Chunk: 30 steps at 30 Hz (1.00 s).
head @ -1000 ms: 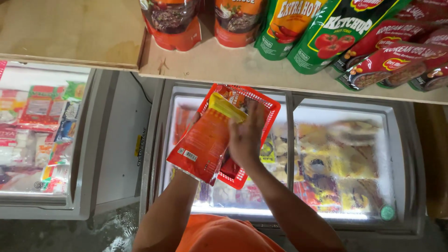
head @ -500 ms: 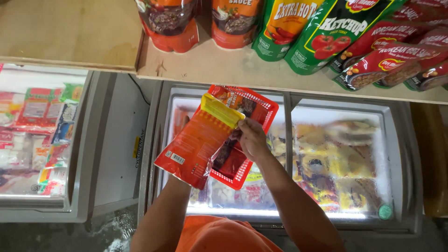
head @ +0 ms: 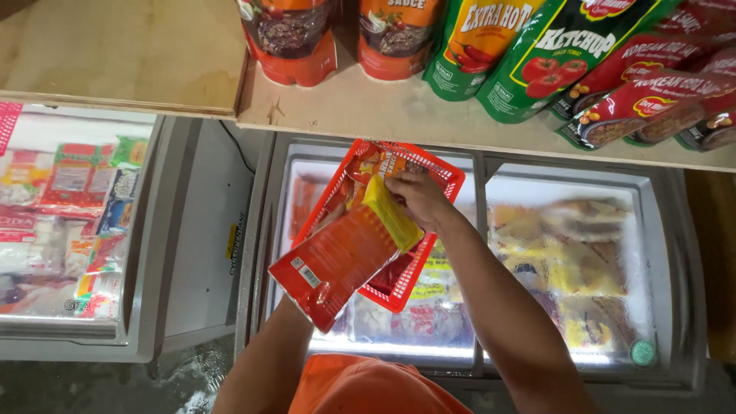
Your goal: Stocking and arranging packets of barbecue sauce on a grocery store shelf from a red plastic basket.
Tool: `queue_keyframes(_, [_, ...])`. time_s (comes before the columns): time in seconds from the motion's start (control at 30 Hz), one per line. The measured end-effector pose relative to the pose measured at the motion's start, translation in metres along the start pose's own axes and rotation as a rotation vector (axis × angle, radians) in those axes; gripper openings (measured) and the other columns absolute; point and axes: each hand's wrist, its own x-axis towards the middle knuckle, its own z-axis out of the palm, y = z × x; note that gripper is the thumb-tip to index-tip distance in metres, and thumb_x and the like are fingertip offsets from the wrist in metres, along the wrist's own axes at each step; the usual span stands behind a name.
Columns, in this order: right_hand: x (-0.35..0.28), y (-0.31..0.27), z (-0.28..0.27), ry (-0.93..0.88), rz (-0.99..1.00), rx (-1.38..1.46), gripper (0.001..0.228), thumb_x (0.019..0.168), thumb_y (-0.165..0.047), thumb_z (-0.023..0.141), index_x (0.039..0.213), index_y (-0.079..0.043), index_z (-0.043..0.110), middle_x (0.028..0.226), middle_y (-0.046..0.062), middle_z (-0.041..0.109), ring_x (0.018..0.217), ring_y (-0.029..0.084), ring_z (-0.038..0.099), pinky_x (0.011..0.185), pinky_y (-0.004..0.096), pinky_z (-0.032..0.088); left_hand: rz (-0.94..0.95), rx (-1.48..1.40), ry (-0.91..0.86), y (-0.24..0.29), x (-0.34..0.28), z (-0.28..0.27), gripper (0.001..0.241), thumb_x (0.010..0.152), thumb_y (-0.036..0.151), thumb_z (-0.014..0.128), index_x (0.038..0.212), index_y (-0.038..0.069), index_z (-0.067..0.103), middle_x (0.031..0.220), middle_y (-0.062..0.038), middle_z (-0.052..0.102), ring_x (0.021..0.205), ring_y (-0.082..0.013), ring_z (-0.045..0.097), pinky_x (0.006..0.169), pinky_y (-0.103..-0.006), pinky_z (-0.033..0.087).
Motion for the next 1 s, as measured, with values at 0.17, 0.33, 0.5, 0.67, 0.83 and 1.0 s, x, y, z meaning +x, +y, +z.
queue_keyframes(0.17, [0.006,0.016,0.011,-0.092,0.106,0.165,0.023,0.098,-0.02,0.064,0.113,-0.004,0.07,0.099,0.005,0.071,0.088,0.016,0.066,0.078,0.033,0.055,0.027,-0.015,-0.002,-0.006,-0.025,-0.005,0.056,0.107,0.047,0.059,0.142,0.004,0.058,0.132,-0.02,0.067,0.112,-0.0344,0.069,0.093,-0.049,0.059])
queue_keyframes(0.33, [-0.002,-0.003,0.016,-0.039,0.072,-0.048,0.036,0.101,-0.036,0.061,0.105,-0.002,0.071,0.089,0.01,0.074,0.08,0.021,0.071,0.075,0.037,0.057,0.028,-0.032,-0.009,-0.023,-0.047,-0.013,0.059,0.104,0.049,0.059,0.142,0.005,0.057,0.132,-0.02,0.067,0.113,-0.035,0.069,0.093,-0.0495,0.059])
queue_keyframes(0.5, [-0.009,-0.003,0.001,-0.368,0.262,0.252,0.033,0.091,-0.027,0.071,0.11,-0.001,0.073,0.097,0.01,0.077,0.087,0.02,0.074,0.081,0.036,0.06,0.011,-0.053,-0.003,-0.053,-0.084,-0.05,0.062,0.101,0.052,0.06,0.142,0.006,0.057,0.133,-0.02,0.066,0.113,-0.0357,0.068,0.093,-0.0499,0.059])
queue_keyframes(0.67, [-0.005,0.018,0.005,-0.285,0.207,0.436,0.033,0.088,-0.02,0.077,0.114,0.0,0.072,0.102,0.011,0.076,0.091,0.021,0.074,0.082,0.038,0.06,0.022,-0.079,-0.011,-0.068,-0.131,-0.051,0.065,0.098,0.054,0.06,0.143,0.007,0.057,0.133,-0.019,0.066,0.114,-0.0363,0.068,0.093,-0.0503,0.059])
queue_keyframes(0.83, [-0.018,0.007,0.022,-0.051,-0.005,0.138,0.037,0.091,-0.028,0.076,0.116,0.0,0.075,0.1,0.009,0.077,0.089,0.017,0.072,0.081,0.033,0.058,0.027,-0.068,-0.026,-0.055,-0.181,-0.054,0.068,0.095,0.056,0.06,0.143,0.008,0.057,0.134,-0.019,0.066,0.115,-0.037,0.068,0.094,-0.0507,0.059])
queue_keyframes(1.0, [-0.018,0.014,0.033,0.136,-0.274,-0.275,0.041,0.095,-0.037,0.074,0.118,-0.002,0.076,0.105,0.006,0.079,0.093,0.014,0.072,0.082,0.03,0.057,0.026,-0.083,-0.039,-0.075,-0.217,-0.05,0.071,0.092,0.058,0.06,0.143,0.009,0.057,0.134,-0.019,0.065,0.115,-0.0376,0.067,0.094,-0.0511,0.058])
